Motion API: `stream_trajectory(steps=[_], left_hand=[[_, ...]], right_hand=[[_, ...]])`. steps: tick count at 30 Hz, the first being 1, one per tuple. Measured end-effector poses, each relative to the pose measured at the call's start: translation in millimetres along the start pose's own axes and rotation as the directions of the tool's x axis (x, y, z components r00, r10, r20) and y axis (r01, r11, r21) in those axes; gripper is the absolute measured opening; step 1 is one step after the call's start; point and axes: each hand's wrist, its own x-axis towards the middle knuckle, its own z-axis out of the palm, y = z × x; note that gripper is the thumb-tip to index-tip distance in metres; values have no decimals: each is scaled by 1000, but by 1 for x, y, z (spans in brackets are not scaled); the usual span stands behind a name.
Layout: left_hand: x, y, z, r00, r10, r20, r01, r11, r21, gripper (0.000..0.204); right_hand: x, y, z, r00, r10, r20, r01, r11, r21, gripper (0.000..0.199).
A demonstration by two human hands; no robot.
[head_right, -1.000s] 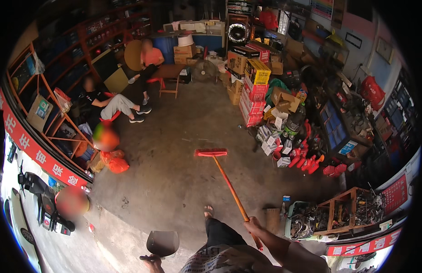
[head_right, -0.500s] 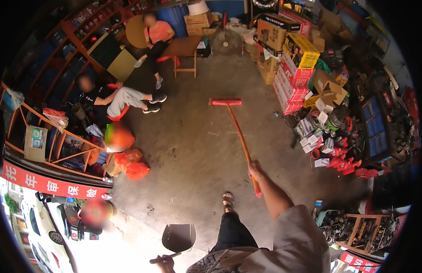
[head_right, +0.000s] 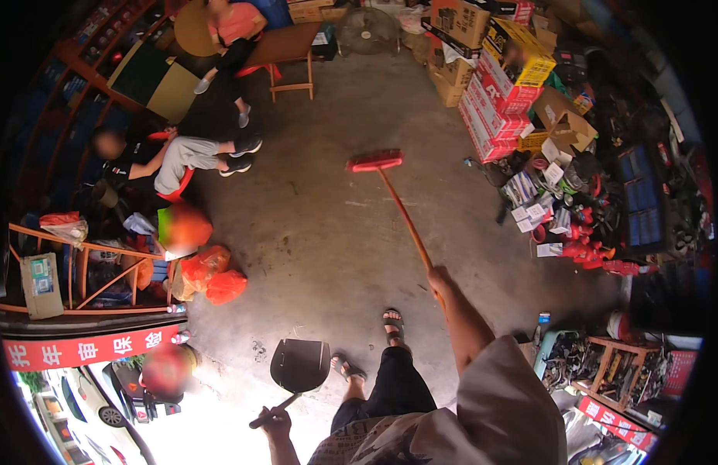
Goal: The person sweeps debris on a concrete floor using a red broom and a metal dustpan, gathering the swept material into the dustpan and then emptying it into a nearby bucket. The task is performed in a cluttered workshop area with scooters and boxes nearby.
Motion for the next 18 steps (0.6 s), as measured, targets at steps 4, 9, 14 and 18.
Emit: stream_trajectory(steps=[4,9,14,18], left_hand=[[44,-4,18,957,255,-139,-221,950,219,13],[97,-51,54,905,400,-145,-392,917,80,16],[123,-48,57,893,418,-166,-417,908,43,19],[135,-59,50,922,366,-122,-383,907,-174,13]], right_hand=[[-120,125,9,991,131,-36,-130,991,29,34],[-268,307,43,981,108,-160,-123,988,-91,18],[-396,351,92,943,244,-228,-249,969,8,17],[-440,347,107,966,-14,-259,33,997,67,16]])
